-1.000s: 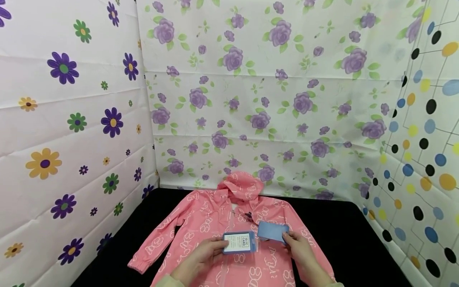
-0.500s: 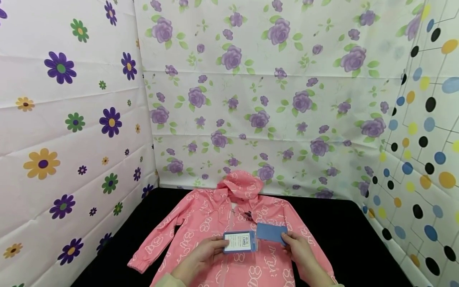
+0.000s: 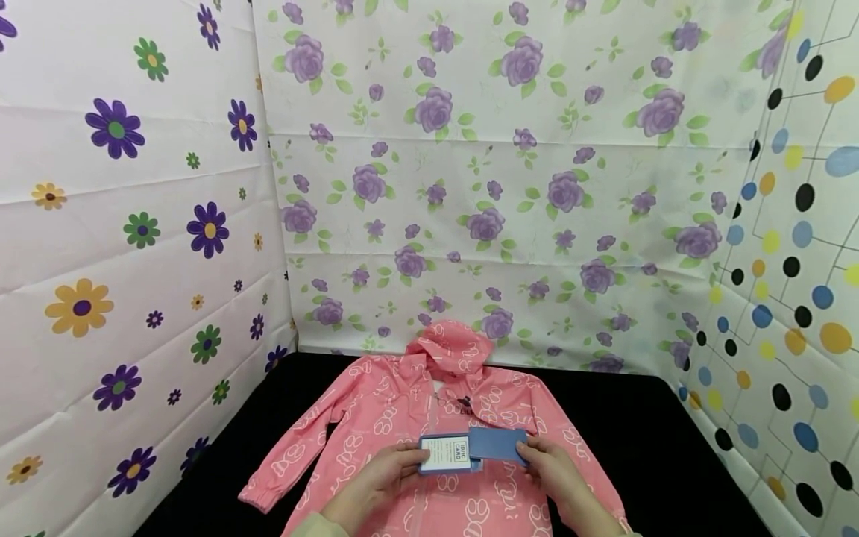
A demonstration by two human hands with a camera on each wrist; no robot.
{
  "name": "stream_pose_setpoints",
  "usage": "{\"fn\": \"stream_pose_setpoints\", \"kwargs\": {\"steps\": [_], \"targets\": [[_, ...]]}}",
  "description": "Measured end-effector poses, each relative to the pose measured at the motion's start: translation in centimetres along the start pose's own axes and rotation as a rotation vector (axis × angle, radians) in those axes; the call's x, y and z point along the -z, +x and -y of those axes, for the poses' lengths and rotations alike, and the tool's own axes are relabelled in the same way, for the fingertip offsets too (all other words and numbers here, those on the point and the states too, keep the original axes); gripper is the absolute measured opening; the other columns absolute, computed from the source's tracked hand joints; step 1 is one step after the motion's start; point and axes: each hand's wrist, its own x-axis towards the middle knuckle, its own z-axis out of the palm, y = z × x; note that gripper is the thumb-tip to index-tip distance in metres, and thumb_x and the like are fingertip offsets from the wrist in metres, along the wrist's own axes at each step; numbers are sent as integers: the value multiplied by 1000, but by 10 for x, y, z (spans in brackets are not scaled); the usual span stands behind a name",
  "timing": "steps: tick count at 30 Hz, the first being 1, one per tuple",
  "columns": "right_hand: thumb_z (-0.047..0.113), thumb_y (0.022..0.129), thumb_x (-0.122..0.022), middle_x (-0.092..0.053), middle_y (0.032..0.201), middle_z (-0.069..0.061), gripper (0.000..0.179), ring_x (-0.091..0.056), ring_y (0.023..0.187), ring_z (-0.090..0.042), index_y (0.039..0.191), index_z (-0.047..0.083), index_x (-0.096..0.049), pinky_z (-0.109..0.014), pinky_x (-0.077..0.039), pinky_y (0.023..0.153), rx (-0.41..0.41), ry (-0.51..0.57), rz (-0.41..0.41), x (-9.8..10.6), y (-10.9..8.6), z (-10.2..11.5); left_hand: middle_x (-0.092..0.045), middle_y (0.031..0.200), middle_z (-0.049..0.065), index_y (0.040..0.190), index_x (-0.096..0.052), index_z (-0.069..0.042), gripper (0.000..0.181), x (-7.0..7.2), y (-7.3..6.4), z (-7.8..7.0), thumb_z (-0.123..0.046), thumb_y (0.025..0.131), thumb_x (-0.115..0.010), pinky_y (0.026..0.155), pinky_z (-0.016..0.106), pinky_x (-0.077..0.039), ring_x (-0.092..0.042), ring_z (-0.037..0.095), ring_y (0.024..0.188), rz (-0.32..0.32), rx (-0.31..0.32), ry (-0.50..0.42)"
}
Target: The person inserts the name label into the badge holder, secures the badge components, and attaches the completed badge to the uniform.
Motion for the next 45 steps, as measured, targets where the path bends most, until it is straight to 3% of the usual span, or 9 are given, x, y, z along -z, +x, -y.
{"fn": "stream_pose_setpoints", "kwargs": {"steps": [7,17,30,37,45], "targets": [[24,105,-71,-67,90,-6,39,-60,78,-18,127,-6,-61,-32,-53,72,-1,-32,19,-5,-2,3,-77,96,7,121,-64,12,30,1,0,2,-2,96,-71,79,28,-63,-73,14,89,8,-16,3],[24,103,-73,-68,105,-11,56,-66,87,-22,140,-13,-54,-37,-56,78,-13,-59,21,-5,-2,0,-78,95,6,116,-66,8,24,1,-1,1,-3,95,-72,78,27,-62,-74,14,89,-4,-1,-6],[26,102,-74,-69,102,-9,62,-67,87,-21,144,-13,-52,-34,-56,75,-3,-40,32,-2,-5,-2,-78,97,7,120,-65,10,28,2,1,1,-3,96,-71,78,28,-62,-74,14,89,4,1,-17],[27,102,-74,-69,96,-7,56,-65,83,-20,140,-11,-57,-33,-56,72,-10,-45,34,-4,-5,-2,-78,97,7,123,-62,12,31,4,3,5,-3,97,-70,81,29,-63,-74,14,89,5,-6,-16],[33,101,-76,-68,108,-11,72,-67,86,-21,149,-13,-47,-35,-58,76,-26,-79,45,-4,-6,-1,-77,97,7,124,-61,12,33,3,0,2,-4,97,-71,78,27,-62,-73,14,89,19,6,-17]]}}
